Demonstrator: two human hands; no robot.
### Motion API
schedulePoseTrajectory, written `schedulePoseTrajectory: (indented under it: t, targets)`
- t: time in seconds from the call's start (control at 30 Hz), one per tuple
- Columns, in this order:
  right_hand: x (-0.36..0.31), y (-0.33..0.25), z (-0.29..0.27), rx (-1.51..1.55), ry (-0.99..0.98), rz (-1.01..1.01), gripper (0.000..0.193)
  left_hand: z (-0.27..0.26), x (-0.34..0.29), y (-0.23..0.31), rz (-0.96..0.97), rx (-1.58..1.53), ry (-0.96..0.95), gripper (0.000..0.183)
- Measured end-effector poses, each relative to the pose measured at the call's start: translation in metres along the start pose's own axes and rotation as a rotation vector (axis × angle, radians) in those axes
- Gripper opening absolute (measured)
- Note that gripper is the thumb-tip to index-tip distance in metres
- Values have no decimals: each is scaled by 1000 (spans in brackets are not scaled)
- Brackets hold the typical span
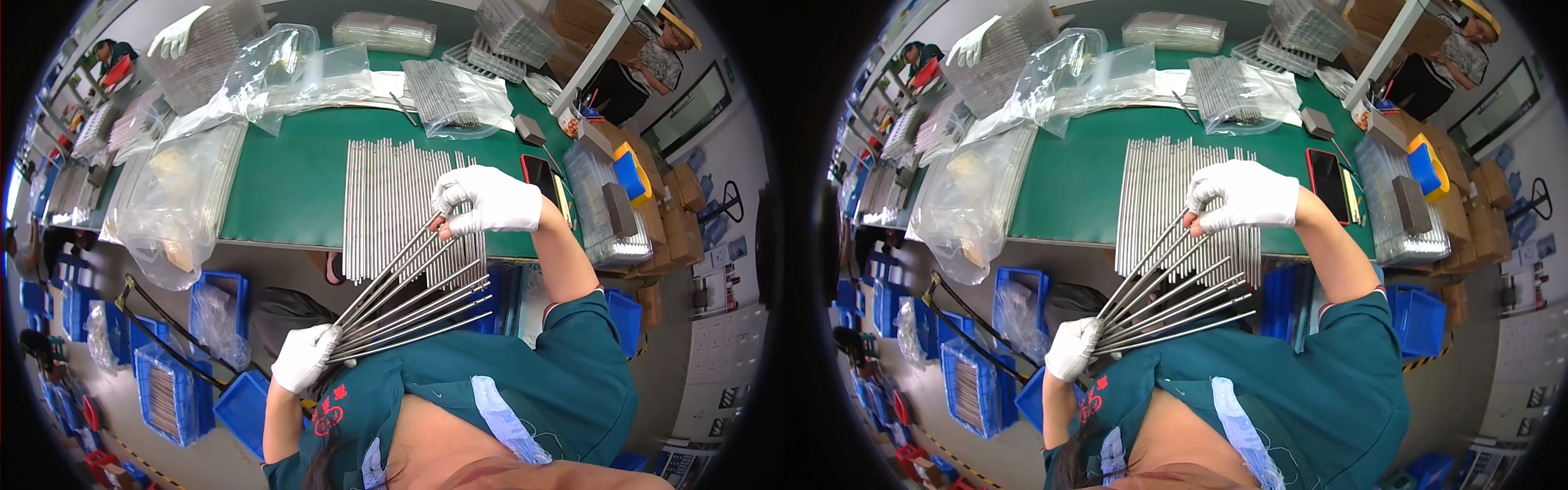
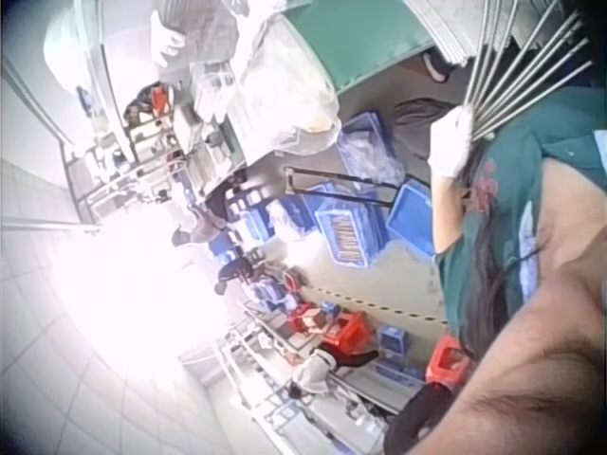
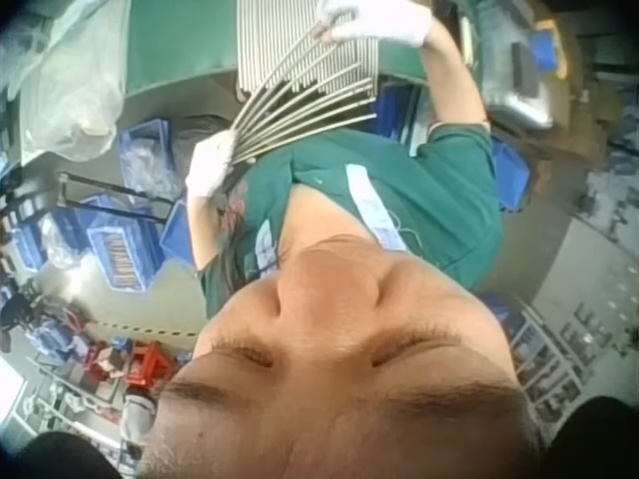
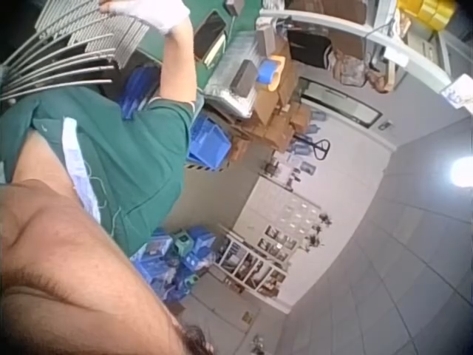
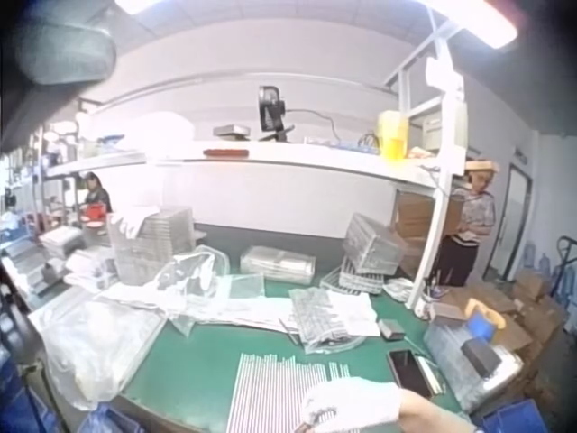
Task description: Inspecting and arranging metal rods on a workbench in a manufacturing setting.
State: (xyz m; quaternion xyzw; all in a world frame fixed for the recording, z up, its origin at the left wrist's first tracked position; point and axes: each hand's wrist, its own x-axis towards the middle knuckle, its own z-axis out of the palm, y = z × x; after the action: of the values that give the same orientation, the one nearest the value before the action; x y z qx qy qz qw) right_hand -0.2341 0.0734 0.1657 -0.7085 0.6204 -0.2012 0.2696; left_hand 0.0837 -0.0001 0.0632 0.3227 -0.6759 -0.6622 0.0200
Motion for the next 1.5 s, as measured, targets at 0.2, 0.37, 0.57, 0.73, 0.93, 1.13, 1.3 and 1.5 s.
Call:
schedulePoseTrajectory:
  t: [0.2, 0.37, 0.57, 0.73, 0.93, 1.13, 1.3, 1.5]
  targets:
    - [-4, 4, -16, 363, 155, 104, 19, 1, -3, 5, -34, -76, 10, 29]
    - [2, -3, -7, 171, 166, -60, 19, 2, -1, 4, -29, -46, 6, 29]
    - [5, -9, -6, 33, 170, -112, 20, 1, -1, 1, -25, -38, 8, 28]
    - [7, -17, -3, -128, 51, -109, 18, 0, 0, 7, -36, 38, -25, 30]
    - [4, 4, -21, 395, 456, 100, 18, 0, -4, 17, -68, -27, 28, 34]
    - [19, 32, -9, 1088, 453, 179, 10, -2, 19, 15, -9, -638, 258, 55]
    - [58, 3, 31, 676, 193, 94, 22, -13, 44, 21, 28, -1328, 57, 45]
    - [110, -9, 86, -454, 163, -447, 35, 1, 51, 46, -85, -1497, -68, 35]
